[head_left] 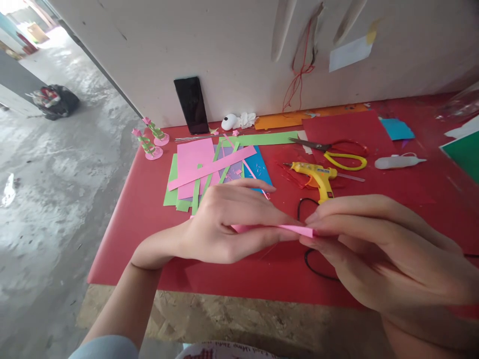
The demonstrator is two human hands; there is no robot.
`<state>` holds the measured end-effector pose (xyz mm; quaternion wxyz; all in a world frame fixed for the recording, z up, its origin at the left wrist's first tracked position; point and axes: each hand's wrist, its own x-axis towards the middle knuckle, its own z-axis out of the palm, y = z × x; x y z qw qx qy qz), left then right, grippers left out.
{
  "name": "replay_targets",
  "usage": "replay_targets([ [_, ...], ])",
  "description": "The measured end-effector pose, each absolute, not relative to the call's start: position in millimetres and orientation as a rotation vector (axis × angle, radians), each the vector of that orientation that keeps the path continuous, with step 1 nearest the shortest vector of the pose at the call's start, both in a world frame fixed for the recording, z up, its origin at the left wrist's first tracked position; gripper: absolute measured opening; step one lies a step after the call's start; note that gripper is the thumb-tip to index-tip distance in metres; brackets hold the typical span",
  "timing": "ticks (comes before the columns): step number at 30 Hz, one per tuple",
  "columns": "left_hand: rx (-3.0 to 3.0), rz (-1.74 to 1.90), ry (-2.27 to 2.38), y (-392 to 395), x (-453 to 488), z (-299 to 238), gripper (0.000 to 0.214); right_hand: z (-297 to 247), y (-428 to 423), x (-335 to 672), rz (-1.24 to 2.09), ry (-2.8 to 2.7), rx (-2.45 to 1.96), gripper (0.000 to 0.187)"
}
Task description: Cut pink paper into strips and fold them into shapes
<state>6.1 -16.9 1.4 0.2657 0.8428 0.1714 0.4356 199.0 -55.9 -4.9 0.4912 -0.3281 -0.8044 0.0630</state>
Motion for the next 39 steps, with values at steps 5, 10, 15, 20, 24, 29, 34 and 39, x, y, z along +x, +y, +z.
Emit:
replay_targets([
  [5, 2.197, 1.133, 0.455, -16, 10, -1, 0.008, -7, -51, 193, 0.445, -1.772, -0.858, 0.012],
  [10, 2.079, 1.108, 0.472, -15, 13, -3, 0.012, -5, -45, 189, 0.783, -1.687, -0.865, 0.016],
  [15, 2.014, 1.056, 0.526, -17, 11, -1, 0.015, -4, -45, 191, 0.891, -1.687, -0.789, 0.015],
  [20, 2.014, 1.077, 0.526, -16, 12, -2, 0.017, -5, -47, 190, 0.928, -1.681, -0.789, 0.015],
  [24, 1.976, 1.098, 0.443, -13, 15, -6, 0.017, -4, -46, 188, 0.909, -1.697, -0.808, 0.015],
  [29, 2.001, 1.131, 0.399, -11, 16, -8, 0.019, -3, -44, 187, 0.877, -1.727, -0.828, 0.016],
  [34, 2.049, 1.167, 0.433, -13, 16, -10, 0.018, -4, -46, 187, 0.813, -1.741, -0.84, 0.016],
  [39, 2.169, 1.242, 0.427, -11, 17, -14, 0.011, -6, -49, 187, 0.7, -1.743, -0.883, 0.018],
])
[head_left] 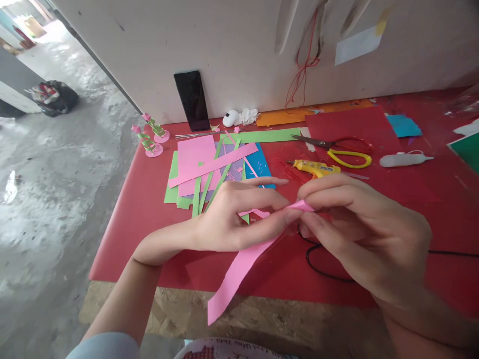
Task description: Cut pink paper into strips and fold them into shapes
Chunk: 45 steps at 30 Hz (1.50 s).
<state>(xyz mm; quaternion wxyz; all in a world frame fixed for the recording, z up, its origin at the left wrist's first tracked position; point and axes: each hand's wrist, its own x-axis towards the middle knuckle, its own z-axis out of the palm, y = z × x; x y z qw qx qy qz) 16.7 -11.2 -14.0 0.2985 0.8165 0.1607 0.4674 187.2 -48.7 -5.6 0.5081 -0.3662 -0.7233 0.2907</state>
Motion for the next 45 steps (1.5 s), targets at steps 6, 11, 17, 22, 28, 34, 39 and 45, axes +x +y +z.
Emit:
replay_targets([
  [6, 2.266, 1.339, 0.409, -10, 18, -19, 0.011, -8, -49, 188, 0.648, -1.72, -0.86, 0.02],
  [11, 2.308, 1.251, 0.448, -9, 15, -14, 0.013, -5, -50, 190, 0.676, -1.724, -0.877, 0.022],
  [17, 2.287, 1.062, 0.349, 2, 10, -12, 0.022, -6, -47, 191, 0.802, -1.75, -0.823, 0.02],
  [22, 2.26, 1.038, 0.214, 13, 12, -20, 0.02, -9, -40, 188, 0.987, -1.705, -0.815, 0.017],
  [28, 2.23, 1.002, 0.23, 19, 13, -20, 0.024, -14, -33, 188, 1.03, -1.69, -0.813, 0.017],
  [34, 2.133, 1.075, 0.301, 20, 17, -29, 0.031, -19, -27, 188, 1.056, -1.655, -0.802, 0.017],
  [39, 2.006, 0.928, 0.394, 21, 18, -31, 0.035, -24, -23, 190, 1.203, -1.544, -0.766, 0.018],
  [45, 2.097, 0.962, 0.349, 25, 19, -32, 0.038, -26, -21, 191, 1.364, -1.473, -0.749, 0.017],
])
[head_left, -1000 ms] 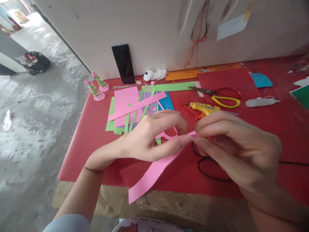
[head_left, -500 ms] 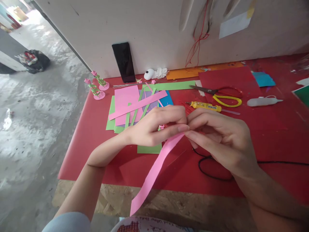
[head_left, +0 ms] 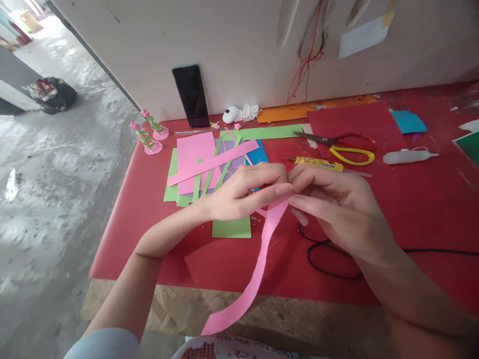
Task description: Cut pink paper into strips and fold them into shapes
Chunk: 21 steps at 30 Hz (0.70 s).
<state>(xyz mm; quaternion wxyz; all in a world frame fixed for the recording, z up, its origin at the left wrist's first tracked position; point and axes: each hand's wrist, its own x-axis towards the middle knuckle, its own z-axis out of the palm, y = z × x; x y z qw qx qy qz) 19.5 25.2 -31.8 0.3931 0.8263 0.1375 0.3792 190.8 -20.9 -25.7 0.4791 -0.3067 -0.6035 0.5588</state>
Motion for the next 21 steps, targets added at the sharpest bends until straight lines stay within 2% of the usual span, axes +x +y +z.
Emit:
replay_targets([
  [8, 2.312, 1.213, 0.332, 27, 24, -40, 0.025, -26, -15, 192, 1.38, -1.463, -0.796, 0.019],
  [15, 2.063, 1.031, 0.352, 24, 25, -41, 0.031, -24, -18, 197, 1.296, -1.465, -0.78, 0.018],
  [21, 2.151, 1.169, 0.246, 22, 26, -43, 0.033, -22, -21, 199, 1.129, -1.469, -0.728, 0.018],
])
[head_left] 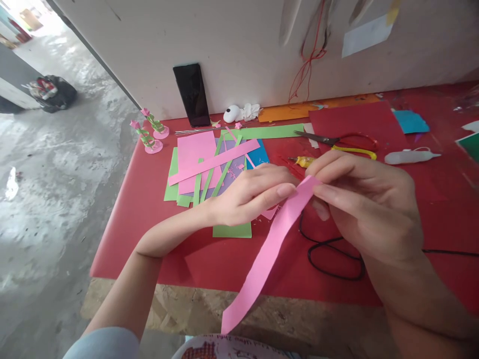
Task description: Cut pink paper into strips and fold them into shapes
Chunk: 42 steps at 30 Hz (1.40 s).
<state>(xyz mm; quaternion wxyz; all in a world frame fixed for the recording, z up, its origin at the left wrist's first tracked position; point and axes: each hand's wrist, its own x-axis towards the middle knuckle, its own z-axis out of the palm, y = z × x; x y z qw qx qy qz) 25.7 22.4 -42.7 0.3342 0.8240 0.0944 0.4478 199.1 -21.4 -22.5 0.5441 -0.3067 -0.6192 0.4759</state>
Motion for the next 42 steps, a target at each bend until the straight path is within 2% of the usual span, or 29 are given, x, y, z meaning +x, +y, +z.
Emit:
replay_targets([
  [5, 2.082, 1.047, 0.4, 14, 22, -31, 0.025, -24, -22, 197, 0.955, -1.445, -0.708, 0.018],
  [12, 1.866, 0.699, 0.617, 3, 15, -12, 0.04, -22, -26, 194, 0.767, -1.474, -0.752, 0.019],
  [26, 1.525, 0.59, 0.462, 0, 16, -1, 0.022, -20, -28, 199, 0.936, -1.463, -0.764, 0.019],
  [32, 1.778, 0.691, 0.575, -2, 14, -2, 0.024, -21, -27, 197, 1.148, -1.422, -0.831, 0.019],
  [42, 2.19, 0.799, 0.658, -14, 10, -1, 0.029, -21, -34, 188, 1.085, -1.453, -0.8, 0.026],
])
